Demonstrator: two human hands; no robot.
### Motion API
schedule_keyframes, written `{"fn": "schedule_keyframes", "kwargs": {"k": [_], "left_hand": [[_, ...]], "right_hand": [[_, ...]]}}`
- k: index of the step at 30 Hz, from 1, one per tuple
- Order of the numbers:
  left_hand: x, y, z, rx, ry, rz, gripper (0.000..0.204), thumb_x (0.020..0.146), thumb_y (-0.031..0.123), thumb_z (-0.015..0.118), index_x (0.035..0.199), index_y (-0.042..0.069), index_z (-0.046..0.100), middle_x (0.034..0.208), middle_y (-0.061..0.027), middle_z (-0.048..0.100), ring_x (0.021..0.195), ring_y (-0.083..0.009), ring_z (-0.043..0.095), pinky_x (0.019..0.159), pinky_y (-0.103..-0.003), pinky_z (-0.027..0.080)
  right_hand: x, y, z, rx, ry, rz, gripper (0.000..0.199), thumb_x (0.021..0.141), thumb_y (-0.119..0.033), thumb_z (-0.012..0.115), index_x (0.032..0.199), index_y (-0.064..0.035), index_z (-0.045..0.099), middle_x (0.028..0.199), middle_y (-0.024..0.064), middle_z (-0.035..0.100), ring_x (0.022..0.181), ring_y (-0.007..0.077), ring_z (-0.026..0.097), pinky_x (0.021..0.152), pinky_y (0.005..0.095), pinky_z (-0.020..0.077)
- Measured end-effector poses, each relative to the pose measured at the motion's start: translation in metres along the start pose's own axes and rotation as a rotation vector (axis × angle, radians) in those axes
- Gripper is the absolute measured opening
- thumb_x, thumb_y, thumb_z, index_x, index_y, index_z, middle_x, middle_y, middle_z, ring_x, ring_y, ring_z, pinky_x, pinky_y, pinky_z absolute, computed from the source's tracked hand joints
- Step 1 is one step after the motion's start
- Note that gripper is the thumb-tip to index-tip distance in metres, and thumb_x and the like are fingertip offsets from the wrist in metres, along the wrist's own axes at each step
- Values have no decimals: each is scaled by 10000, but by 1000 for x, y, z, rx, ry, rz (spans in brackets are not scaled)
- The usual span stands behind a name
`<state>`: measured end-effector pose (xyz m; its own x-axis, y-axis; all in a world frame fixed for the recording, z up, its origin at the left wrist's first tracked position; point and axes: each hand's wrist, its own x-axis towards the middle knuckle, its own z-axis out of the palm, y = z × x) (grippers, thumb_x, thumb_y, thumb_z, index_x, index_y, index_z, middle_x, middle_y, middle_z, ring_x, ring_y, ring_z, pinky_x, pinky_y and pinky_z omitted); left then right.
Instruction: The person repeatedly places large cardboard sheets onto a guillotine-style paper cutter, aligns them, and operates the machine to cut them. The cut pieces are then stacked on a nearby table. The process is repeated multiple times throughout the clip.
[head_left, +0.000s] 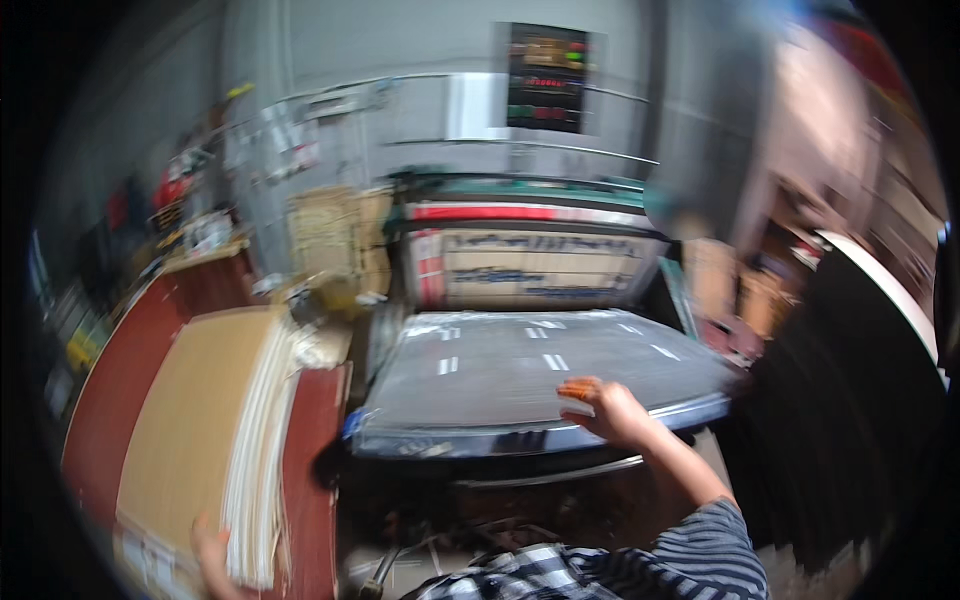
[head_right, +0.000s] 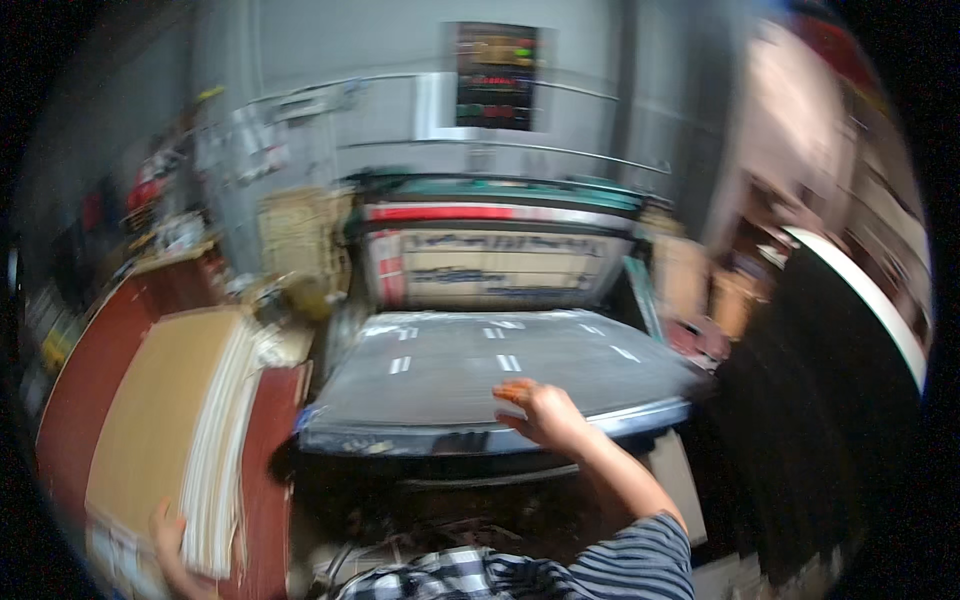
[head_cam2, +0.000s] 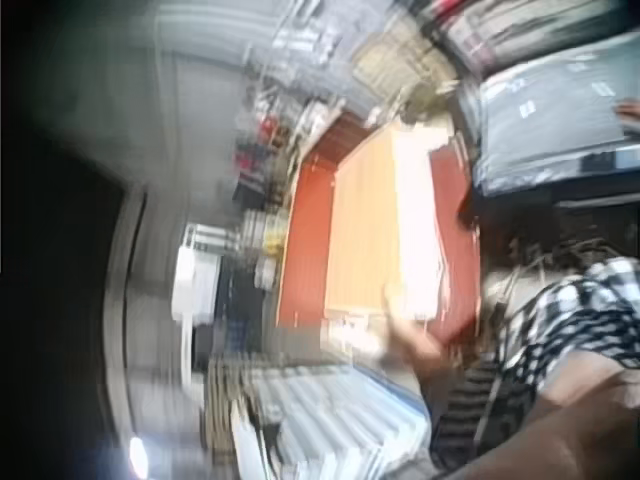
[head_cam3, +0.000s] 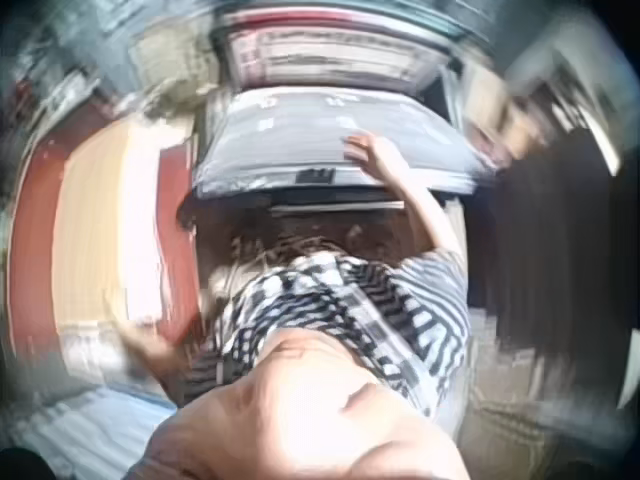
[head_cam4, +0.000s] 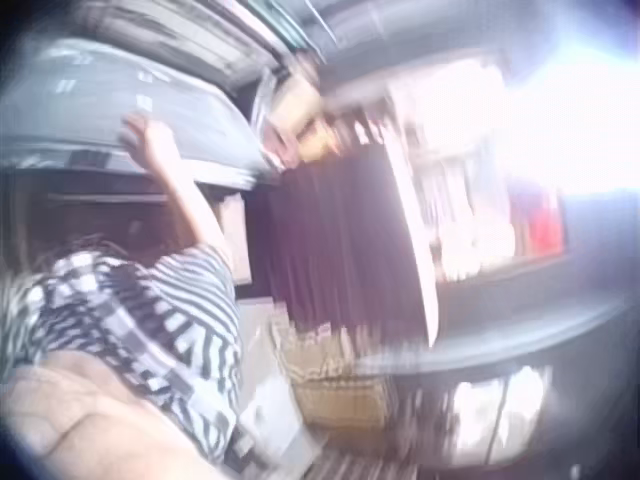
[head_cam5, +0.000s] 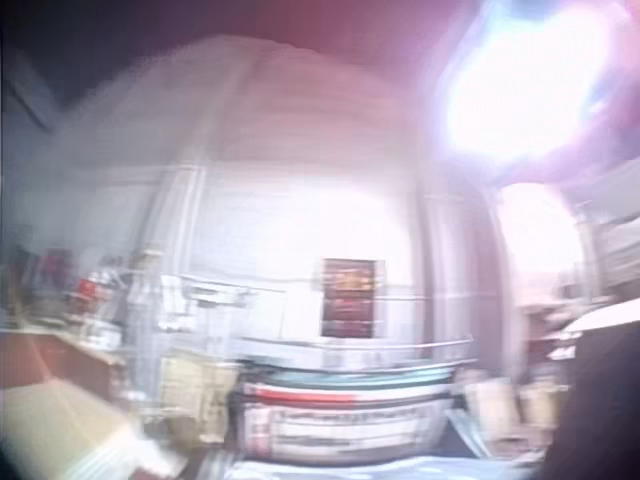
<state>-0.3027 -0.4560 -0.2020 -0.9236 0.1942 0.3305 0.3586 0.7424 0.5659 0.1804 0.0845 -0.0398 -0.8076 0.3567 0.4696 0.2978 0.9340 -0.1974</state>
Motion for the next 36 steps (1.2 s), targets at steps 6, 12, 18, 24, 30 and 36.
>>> {"fn": "schedule_keyframes", "kwargs": {"k": [6, 12, 18, 24, 30, 36], "left_hand": [[26, 141, 18, -187, -199, 171, 524, 812, 156, 710, 1293, 38, 537, 1312, -192, 521, 1222, -382, 485, 1043, -432, 370], [27, 352, 103, -203, -577, 686, 650, 851, 402, 714, 1410, 174, 473, 1432, -187, 446, 1291, -465, 407, 1095, -563, 280], [-37, 500, 153, -521, -596, 836, 459, 660, 81, 776, 1093, -26, 665, 1039, -193, 681, 1006, -329, 641, 899, -372, 484], [-40, 530, 175, -549, -697, 888, 433, 660, 79, 776, 1063, -41, 675, 1008, -201, 695, 961, -307, 665, 867, -356, 498], [-45, 542, 174, -575, -692, 906, 403, 706, 130, 777, 1062, -30, 678, 1004, -168, 698, 963, -285, 660, 876, -352, 488], [-45, 511, 173, -897, -416, 653, 421, 718, -132, 695, 1118, -7, 657, 1134, -156, 669, 1082, -261, 632, 952, -338, 469]], "right_hand": [[-86, 125, -220, -628, 687, 357, 247, 776, -143, 699, 990, -20, 690, 982, 159, 688, 995, 319, 647, 845, 394, 526], [-210, 123, -438, -1342, 471, 1419, 702, 838, -470, 628, 1407, -116, 418, 1436, 113, 448, 1390, 265, 327, 1109, 552, 264], [-299, 126, -487, -1403, 272, 1629, 571, 812, -458, 696, 1233, -89, 582, 1234, 107, 605, 1167, 276, 553, 983, 490, 397], [-301, 142, -494, -1291, 311, 1347, 141, 830, -192, 630, 848, -56, 660, 929, 208, 674, 866, 359, 662, 748, 446, 513], [-204, 76, -490, -1766, 556, 1192, 208, 920, -272, 592, 912, -85, 682, 885, 157, 690, 782, 311, 677, 668, 396, 539], [-139, 40, -402, -1753, 644, 135, 407, 856, -143, 673, 1250, -168, 575, 1210, 73, 646, 1005, 244, 671, 812, 354, 557]]}}
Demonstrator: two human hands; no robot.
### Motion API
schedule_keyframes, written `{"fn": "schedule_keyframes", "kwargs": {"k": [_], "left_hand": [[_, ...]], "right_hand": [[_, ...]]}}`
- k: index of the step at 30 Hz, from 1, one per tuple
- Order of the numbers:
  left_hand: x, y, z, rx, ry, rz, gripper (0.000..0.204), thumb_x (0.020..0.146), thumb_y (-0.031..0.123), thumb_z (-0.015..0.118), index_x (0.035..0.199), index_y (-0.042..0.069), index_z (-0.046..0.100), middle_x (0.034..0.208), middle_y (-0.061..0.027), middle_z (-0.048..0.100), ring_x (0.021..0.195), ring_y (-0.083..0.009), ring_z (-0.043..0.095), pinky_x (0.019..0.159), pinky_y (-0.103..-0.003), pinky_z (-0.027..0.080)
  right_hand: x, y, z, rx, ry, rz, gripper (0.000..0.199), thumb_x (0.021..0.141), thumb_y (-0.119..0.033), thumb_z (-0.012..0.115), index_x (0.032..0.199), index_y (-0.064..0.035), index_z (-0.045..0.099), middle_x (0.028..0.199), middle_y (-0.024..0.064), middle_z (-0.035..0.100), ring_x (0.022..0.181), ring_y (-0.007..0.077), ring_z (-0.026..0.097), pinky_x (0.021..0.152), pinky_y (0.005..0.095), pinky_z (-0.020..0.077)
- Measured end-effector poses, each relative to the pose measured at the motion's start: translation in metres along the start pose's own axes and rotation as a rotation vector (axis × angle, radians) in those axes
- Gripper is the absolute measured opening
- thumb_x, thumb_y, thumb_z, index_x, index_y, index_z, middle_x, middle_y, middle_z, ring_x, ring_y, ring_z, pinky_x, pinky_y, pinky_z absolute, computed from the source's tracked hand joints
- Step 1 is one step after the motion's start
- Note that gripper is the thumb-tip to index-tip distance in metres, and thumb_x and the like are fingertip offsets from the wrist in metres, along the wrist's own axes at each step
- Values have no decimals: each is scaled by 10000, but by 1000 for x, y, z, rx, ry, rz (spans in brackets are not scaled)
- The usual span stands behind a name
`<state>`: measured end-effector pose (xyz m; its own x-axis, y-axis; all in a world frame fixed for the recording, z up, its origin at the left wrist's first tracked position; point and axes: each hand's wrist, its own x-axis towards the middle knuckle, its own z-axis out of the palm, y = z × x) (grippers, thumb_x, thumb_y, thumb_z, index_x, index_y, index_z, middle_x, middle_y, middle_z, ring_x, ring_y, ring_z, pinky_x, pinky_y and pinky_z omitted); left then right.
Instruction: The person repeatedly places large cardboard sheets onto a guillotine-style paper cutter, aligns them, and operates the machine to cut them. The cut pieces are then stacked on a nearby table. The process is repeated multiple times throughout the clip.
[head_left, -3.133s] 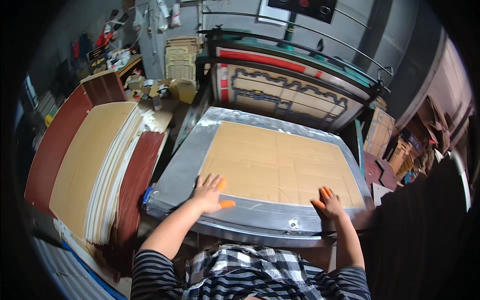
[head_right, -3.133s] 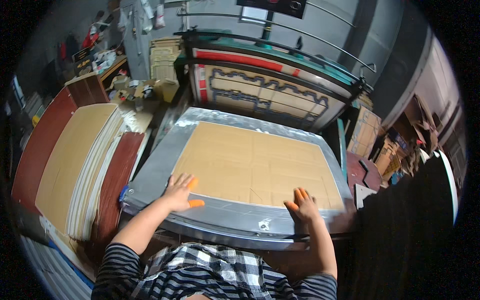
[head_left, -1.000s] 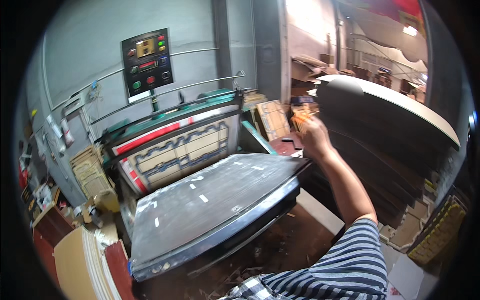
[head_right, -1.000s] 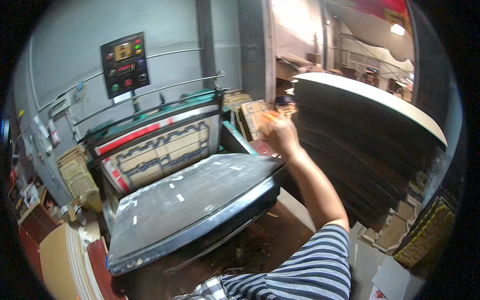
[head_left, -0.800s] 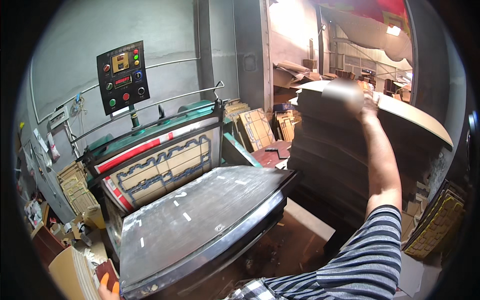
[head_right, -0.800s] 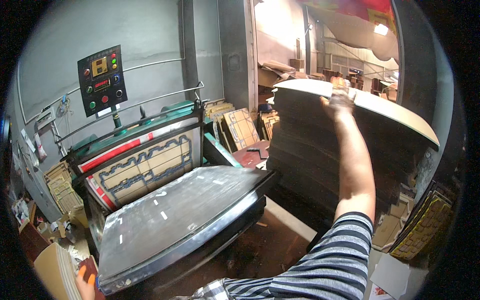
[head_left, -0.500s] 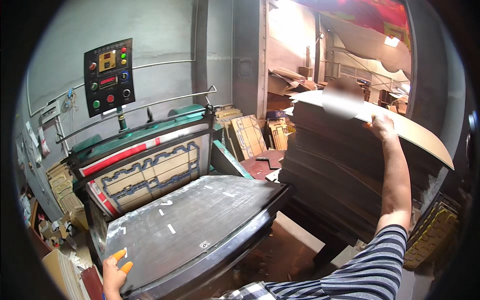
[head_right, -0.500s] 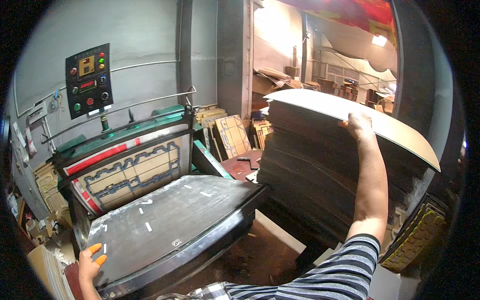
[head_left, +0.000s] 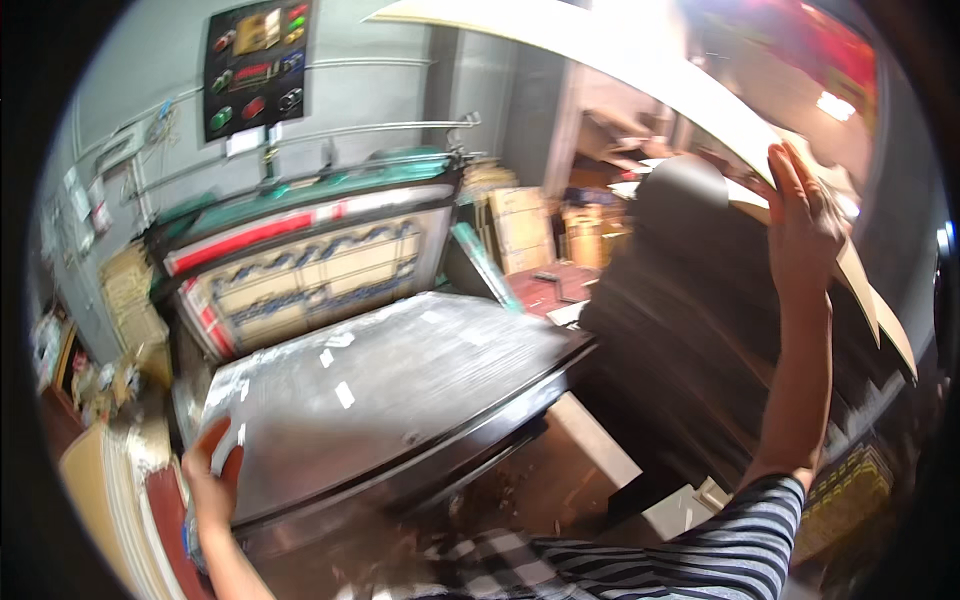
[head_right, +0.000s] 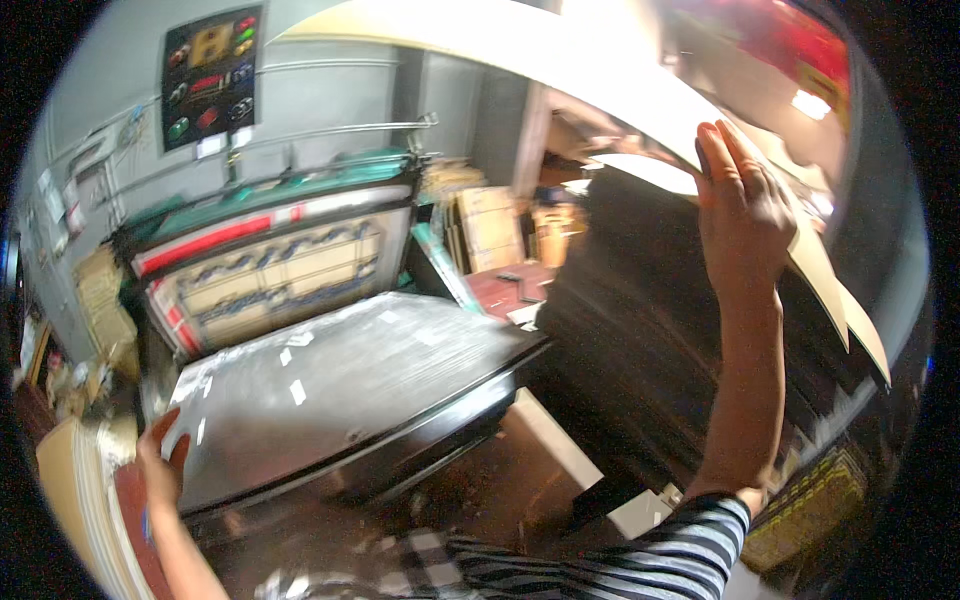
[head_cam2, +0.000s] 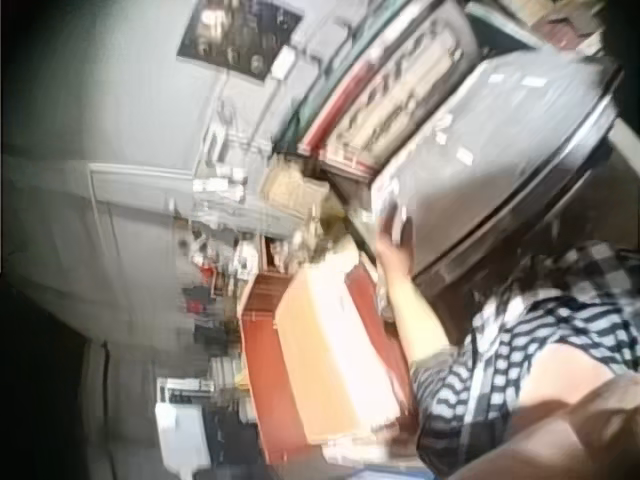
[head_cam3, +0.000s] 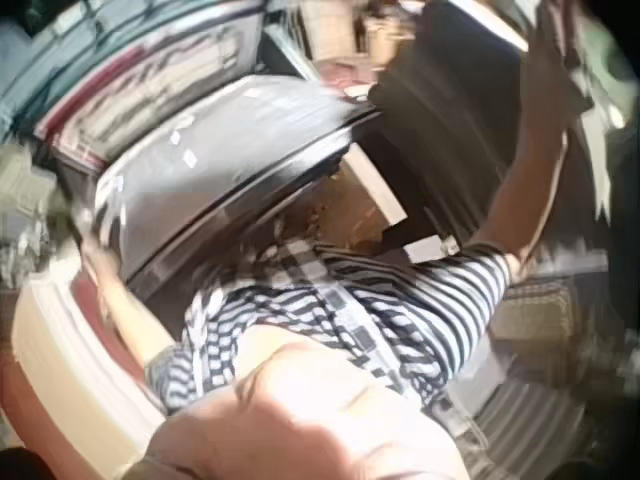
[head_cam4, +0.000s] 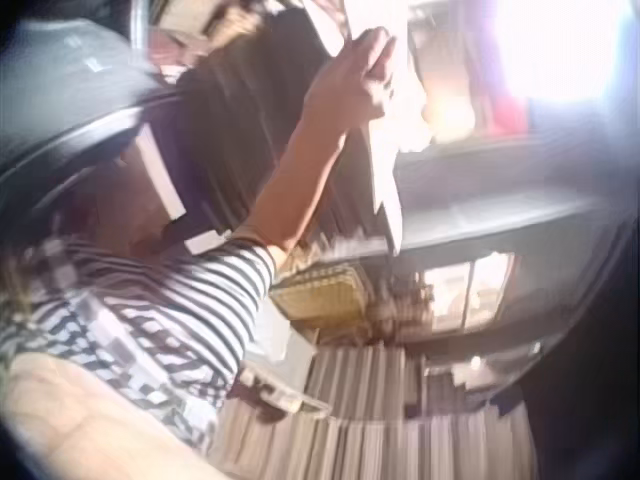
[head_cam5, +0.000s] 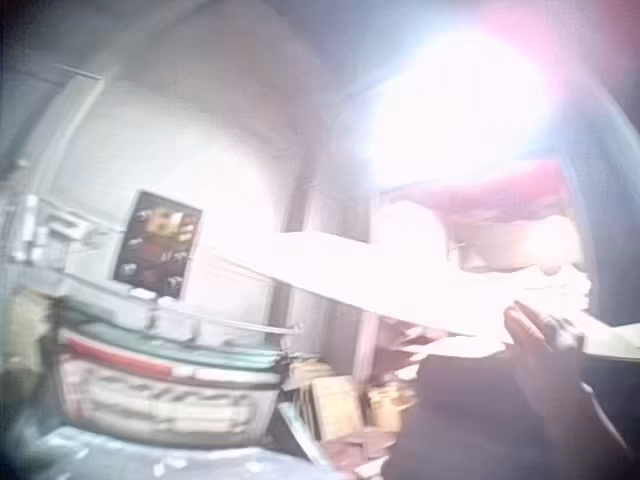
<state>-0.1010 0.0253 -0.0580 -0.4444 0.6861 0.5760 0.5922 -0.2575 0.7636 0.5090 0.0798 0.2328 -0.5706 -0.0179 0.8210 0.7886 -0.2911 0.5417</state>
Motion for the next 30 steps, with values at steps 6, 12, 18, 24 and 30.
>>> {"fn": "schedule_keyframes", "kwargs": {"k": [6, 12, 18, 24, 30], "left_hand": [[-17, 60, -27, 243, 551, 774, 429, 914, 42, 554, 1325, -48, 471, 1383, -224, 476, 1296, -356, 444, 1109, -486, 289], [-50, 74, -15, 516, 82, 542, 456, 915, 266, 616, 1282, 4, 546, 1346, -197, 528, 1316, -371, 428, 1127, -517, 228], [-40, -15, 16, 770, -646, -103, 578, 926, 472, 541, 1348, 78, 504, 1394, -145, 500, 1355, -361, 369, 1142, -465, 230], [-14, -59, 46, 826, -785, -86, 787, 902, 656, 419, 1460, 105, 362, 1549, -71, 287, 1437, -323, 217, 1168, -477, 159], [-5, -93, 72, 878, -1041, -172, 852, 891, 700, 367, 1498, 109, 289, 1585, -66, 198, 1453, -330, 167, 1176, -454, 136]], "right_hand": [[-25, -177, -32, 709, -207, -217, 314, 908, -108, 548, 1168, 69, 551, 1208, 259, 595, 1093, 376, 623, 864, 425, 551], [-96, -334, 1, 1127, -446, -428, 373, 793, -91, 579, 1148, 24, 599, 1116, 239, 597, 1133, 382, 577, 887, 461, 514], [-134, -414, 18, 1458, -1451, -382, 753, 893, -694, 405, 1423, -160, 442, 1465, 128, 424, 1382, 290, 351, 1111, 466, 277], [-139, -436, 25, 1444, -1617, -317, 837, 862, -762, 362, 1452, -170, 412, 1552, 67, 298, 1466, 278, 121, 1152, 526, 38], [-142, -452, 26, 1600, -1492, -486, 764, 885, -710, 411, 1464, -213, 389, 1546, 72, 308, 1462, 329, 131, 1113, 606, 3]]}}
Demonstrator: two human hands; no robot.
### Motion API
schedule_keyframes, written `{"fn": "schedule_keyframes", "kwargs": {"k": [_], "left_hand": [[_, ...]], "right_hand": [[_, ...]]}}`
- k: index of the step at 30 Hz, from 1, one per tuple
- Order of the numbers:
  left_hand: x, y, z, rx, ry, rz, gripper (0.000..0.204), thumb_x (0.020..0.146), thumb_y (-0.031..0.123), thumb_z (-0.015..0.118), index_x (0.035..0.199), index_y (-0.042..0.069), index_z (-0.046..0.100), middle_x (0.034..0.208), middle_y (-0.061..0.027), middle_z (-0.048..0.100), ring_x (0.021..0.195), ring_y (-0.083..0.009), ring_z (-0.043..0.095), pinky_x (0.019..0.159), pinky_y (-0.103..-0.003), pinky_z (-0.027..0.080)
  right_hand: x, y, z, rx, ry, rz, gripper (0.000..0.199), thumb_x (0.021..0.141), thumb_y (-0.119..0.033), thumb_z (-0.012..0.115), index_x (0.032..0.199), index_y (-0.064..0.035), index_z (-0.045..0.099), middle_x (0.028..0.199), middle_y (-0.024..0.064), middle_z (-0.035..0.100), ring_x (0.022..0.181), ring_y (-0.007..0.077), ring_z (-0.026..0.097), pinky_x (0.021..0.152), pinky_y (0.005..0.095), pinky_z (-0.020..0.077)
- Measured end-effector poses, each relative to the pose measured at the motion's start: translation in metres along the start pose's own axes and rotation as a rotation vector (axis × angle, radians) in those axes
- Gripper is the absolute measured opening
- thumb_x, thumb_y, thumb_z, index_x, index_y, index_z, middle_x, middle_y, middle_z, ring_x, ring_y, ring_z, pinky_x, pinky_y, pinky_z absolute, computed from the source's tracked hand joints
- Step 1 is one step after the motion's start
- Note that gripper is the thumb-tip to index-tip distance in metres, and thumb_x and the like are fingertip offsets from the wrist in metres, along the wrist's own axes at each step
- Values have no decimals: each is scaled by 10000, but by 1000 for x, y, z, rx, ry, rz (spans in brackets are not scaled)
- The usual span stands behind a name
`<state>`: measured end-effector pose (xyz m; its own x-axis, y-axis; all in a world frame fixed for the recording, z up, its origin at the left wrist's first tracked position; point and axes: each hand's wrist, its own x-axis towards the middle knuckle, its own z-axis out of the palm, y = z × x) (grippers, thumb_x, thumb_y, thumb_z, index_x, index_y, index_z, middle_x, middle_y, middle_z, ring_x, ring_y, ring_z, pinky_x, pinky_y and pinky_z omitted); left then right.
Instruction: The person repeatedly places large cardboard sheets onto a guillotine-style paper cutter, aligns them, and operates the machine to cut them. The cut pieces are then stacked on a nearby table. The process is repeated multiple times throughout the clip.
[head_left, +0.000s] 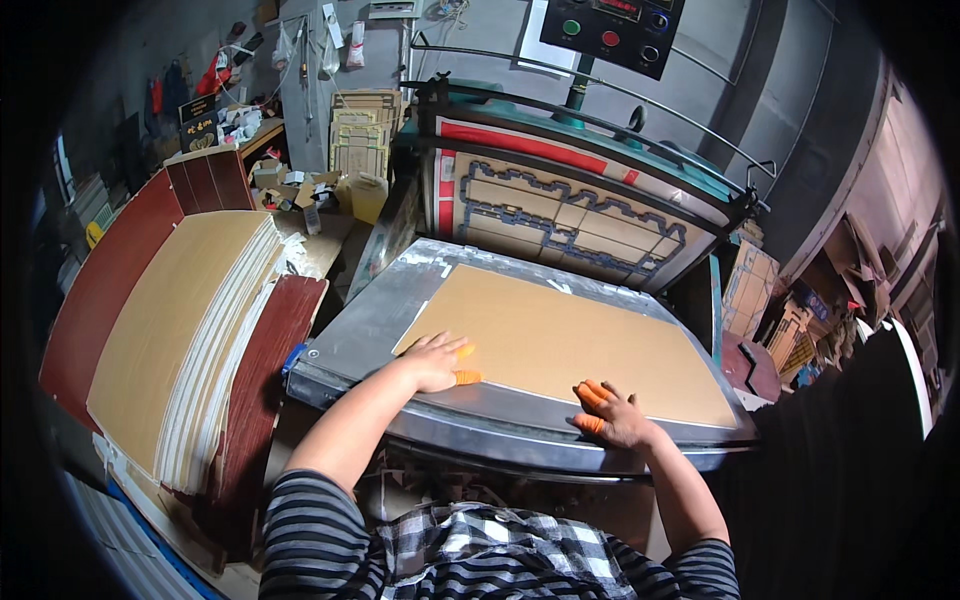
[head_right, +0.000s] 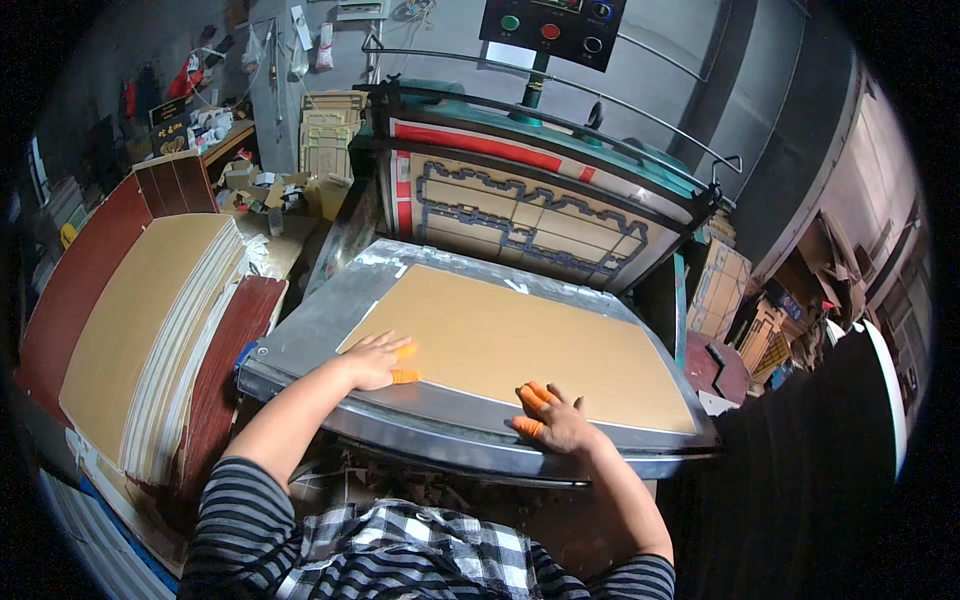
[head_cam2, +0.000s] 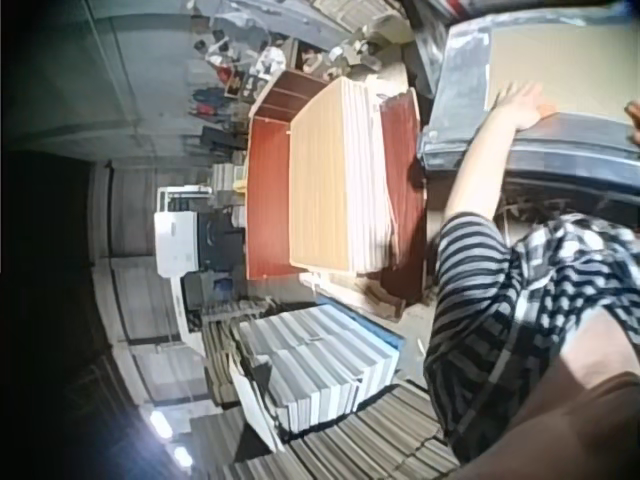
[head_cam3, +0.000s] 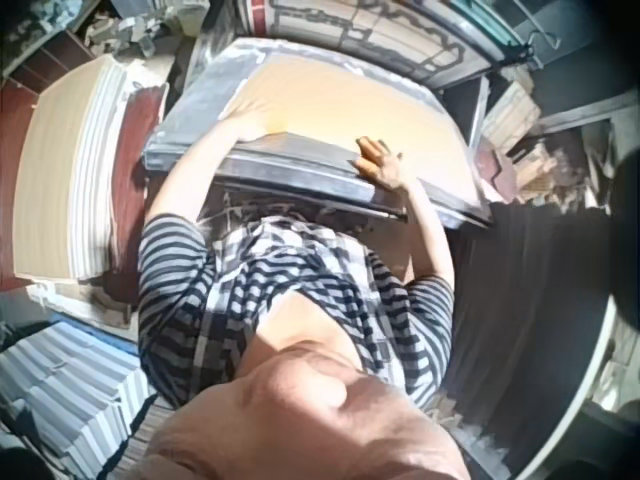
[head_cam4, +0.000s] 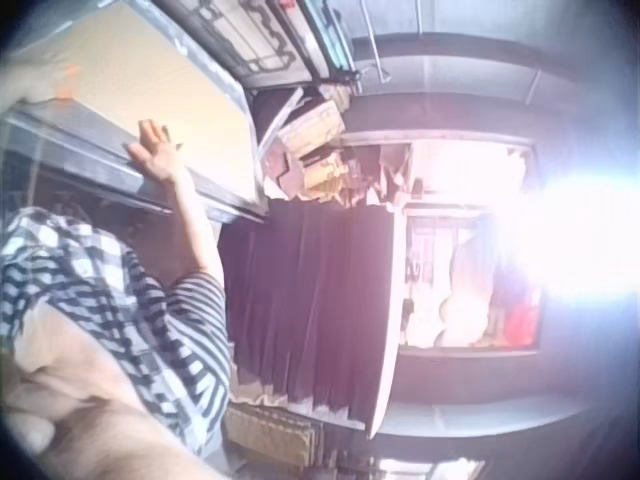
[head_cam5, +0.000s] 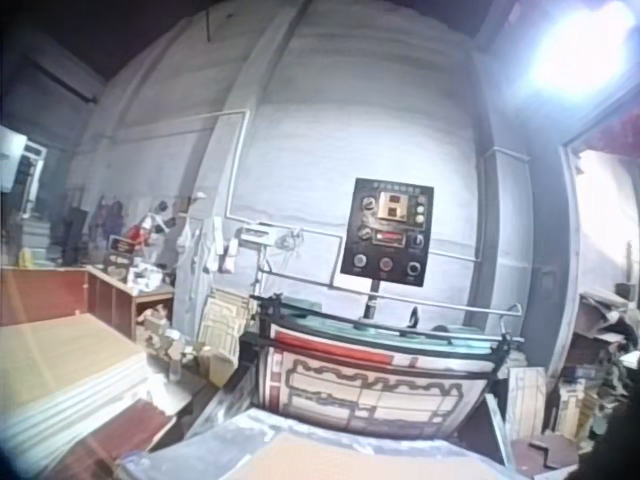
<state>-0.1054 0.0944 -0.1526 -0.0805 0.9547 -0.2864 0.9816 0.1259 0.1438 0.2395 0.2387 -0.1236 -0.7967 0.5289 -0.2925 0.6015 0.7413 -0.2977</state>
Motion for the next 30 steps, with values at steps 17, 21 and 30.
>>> {"fn": "schedule_keyframes", "kwargs": {"k": [17, 21, 30], "left_hand": [[15, 11, -15, -77, 53, -227, 753, 928, 615, 408, 1501, 143, 284, 1576, -89, 216, 1454, -344, 148, 1173, -470, 122], [18, 28, -10, -74, 88, -137, 785, 910, 616, 453, 1482, 98, 312, 1566, -109, 233, 1449, -358, 157, 1158, -522, 140], [35, 116, -13, -76, 33, 13, 843, 889, 632, 482, 1477, 55, 303, 1556, -111, 261, 1443, -335, 190, 1172, -474, 147]], "right_hand": [[79, 42, -9, 73, -3, -114, 769, 892, -701, 394, 1441, -164, 424, 1537, 88, 311, 1447, 263, 204, 1122, 544, 123], [91, 44, -7, 122, 8, -125, 774, 874, -717, 409, 1427, -177, 444, 1528, 57, 335, 1430, 257, 248, 1105, 551, 151], [77, 25, -21, 25, -31, -54, 821, 815, -783, 433, 1424, -233, 450, 1518, 26, 360, 1416, 243, 276, 1065, 587, 189]]}}
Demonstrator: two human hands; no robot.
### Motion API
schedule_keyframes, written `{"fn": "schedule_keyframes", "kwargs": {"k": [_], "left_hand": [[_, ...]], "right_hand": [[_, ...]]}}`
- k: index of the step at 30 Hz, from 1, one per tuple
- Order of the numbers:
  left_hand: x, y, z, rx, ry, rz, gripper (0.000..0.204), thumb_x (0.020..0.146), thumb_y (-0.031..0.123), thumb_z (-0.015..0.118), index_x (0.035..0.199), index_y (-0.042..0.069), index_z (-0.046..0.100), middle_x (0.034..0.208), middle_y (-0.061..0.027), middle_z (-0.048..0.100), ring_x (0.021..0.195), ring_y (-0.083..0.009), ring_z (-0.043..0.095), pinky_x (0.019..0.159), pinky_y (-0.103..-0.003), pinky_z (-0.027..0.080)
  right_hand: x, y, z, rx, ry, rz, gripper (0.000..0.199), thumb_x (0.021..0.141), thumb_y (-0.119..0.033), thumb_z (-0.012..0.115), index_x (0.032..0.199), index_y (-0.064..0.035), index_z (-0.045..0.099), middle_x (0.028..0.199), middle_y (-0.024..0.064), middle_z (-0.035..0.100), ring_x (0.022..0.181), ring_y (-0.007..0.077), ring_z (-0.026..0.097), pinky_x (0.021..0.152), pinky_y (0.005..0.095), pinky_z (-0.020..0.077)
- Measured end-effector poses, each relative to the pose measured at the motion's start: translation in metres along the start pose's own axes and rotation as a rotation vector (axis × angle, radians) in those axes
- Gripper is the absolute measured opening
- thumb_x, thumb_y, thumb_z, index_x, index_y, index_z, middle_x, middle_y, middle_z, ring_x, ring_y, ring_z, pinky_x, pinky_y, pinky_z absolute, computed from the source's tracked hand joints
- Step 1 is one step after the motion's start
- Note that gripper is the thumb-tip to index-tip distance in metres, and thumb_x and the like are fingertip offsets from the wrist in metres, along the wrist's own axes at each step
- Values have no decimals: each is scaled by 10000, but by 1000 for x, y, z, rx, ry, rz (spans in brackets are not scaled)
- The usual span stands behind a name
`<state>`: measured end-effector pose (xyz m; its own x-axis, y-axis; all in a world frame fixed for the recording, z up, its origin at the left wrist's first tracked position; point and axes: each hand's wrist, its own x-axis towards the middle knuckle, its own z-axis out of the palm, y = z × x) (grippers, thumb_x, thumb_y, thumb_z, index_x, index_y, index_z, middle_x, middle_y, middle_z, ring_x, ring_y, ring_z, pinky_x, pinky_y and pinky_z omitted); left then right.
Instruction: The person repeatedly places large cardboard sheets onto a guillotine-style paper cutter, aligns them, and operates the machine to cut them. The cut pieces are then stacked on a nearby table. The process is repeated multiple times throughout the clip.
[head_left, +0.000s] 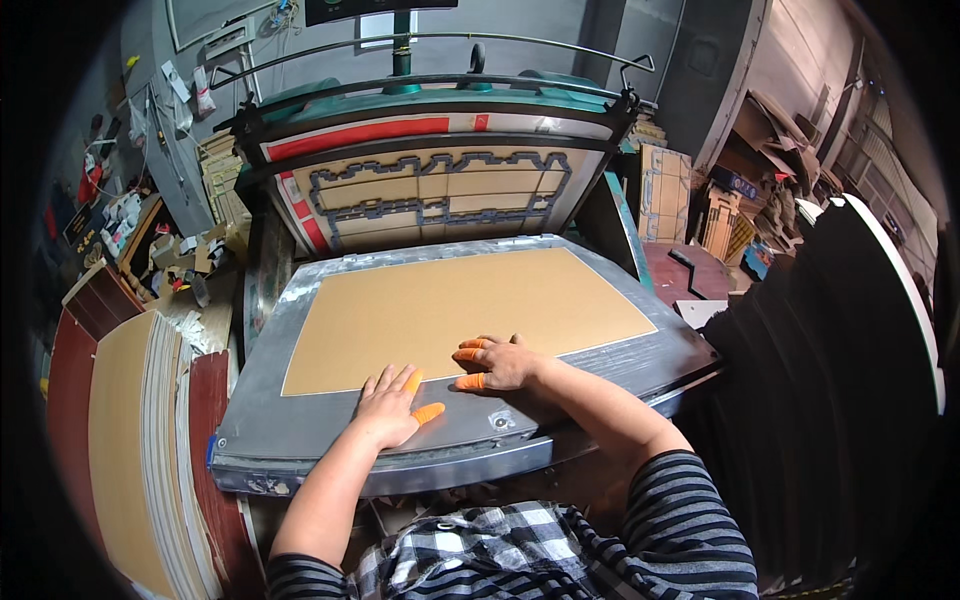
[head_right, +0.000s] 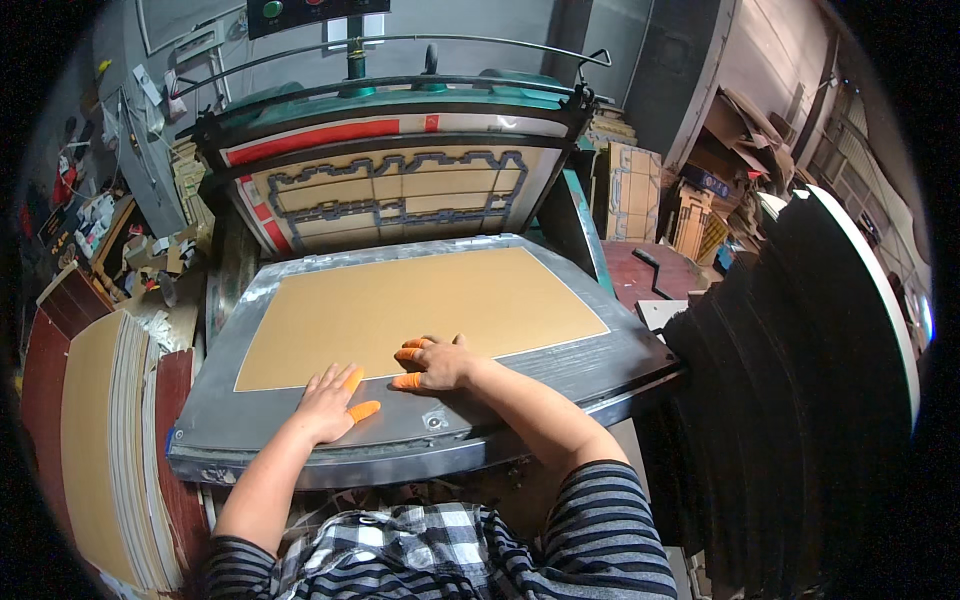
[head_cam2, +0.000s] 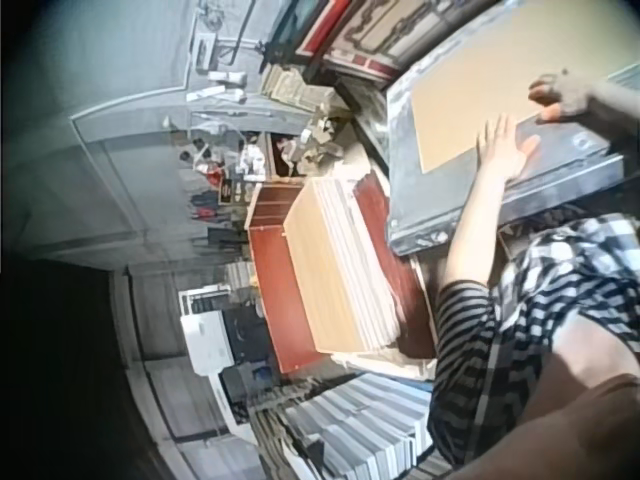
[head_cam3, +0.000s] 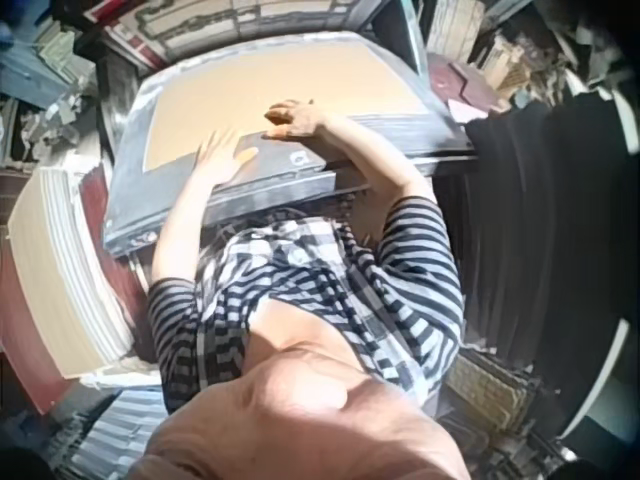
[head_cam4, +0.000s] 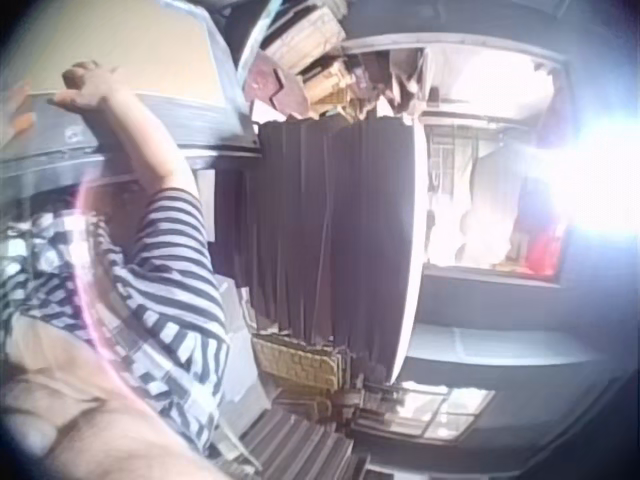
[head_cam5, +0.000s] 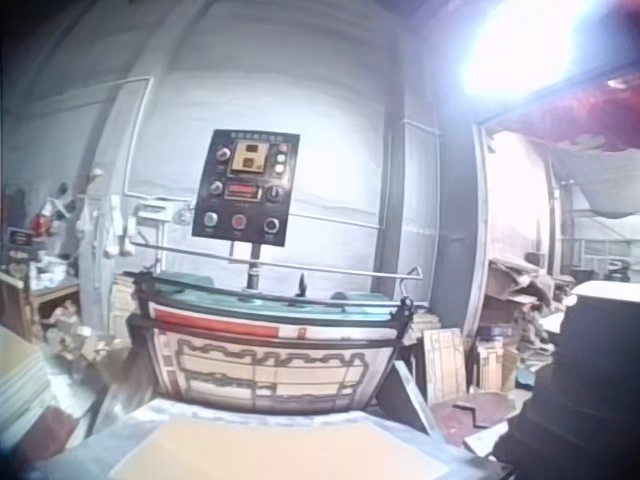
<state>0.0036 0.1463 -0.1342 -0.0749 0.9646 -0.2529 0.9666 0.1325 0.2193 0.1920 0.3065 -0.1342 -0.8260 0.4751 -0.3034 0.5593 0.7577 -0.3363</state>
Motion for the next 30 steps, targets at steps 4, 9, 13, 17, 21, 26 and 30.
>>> {"fn": "schedule_keyframes", "kwargs": {"k": [4, 9, 13, 17, 21, 26, 30], "left_hand": [[2, 0, 3, 12, 12, -14, 893, 865, 709, 420, 1474, 64, 324, 1564, -99, 248, 1454, -319, 161, 1181, -461, 113], [5, -4, 7, 82, -16, -9, 904, 864, 728, 392, 1472, 62, 326, 1528, -158, 300, 1417, -353, 240, 1159, -494, 141], [2, -10, 9, 25, 72, 26, 910, 843, 745, 408, 1433, 55, 353, 1475, -191, 363, 1371, -369, 315, 1126, -477, 235], [5, -17, 19, 11, 189, 131, 832, 828, 719, 477, 1280, 23, 537, 1441, -153, 419, 1313, -374, 380, 1073, -482, 317], [15, -20, 48, -6, 422, 177, 820, 821, 695, 512, 1282, 19, 547, 1389, -139, 495, 1286, -389, 419, 1044, -538, 314], [4, -15, 40, -15, 364, 129, 848, 820, 706, 499, 1325, 24, 499, 1431, -130, 440, 1323, -378, 369, 1068, -522, 274], [12, -10, 28, 52, 178, 64, 914, 840, 755, 382, 1401, 34, 411, 1416, -107, 412, 1334, -316, 310, 1098, -496, 224]], "right_hand": [[12, 9, -6, 77, 27, -26, 818, 842, -753, 426, 1435, -191, 426, 1508, 74, 367, 1392, 287, 320, 1079, 582, 217], [47, -11, -122, 3, 838, -406, 675, 862, -423, 661, 1403, -99, 422, 1426, 176, 440, 1240, 375, 485, 1029, 459, 395], [72, -73, -278, -189, 1319, -310, 813, 784, -106, 713, 1475, -154, 288, 1412, 235, 403, 1195, 430, 501, 993, 456, 447], [101, -103, -378, -401, 1345, 120, 678, 818, -118, 549, 1460, -220, 358, 1437, 147, 407, 1265, 361, 452, 985, 508, 409], [109, -88, -402, -410, 1327, 234, 621, 830, -148, 535, 1419, -304, 410, 1463, 104, 392, 1273, 338, 474, 983, 555, 387], [105, -93, -439, -306, 1263, 172, 569, 835, -185, 536, 1392, -269, 452, 1454, 114, 420, 1247, 333, 516, 1014, 502, 388], [59, -79, -406, -573, 1605, -230, 508, 897, -281, 615, 1385, -227, 482, 1338, 147, 526, 1046, 319, 638, 844, 411, 539]]}}
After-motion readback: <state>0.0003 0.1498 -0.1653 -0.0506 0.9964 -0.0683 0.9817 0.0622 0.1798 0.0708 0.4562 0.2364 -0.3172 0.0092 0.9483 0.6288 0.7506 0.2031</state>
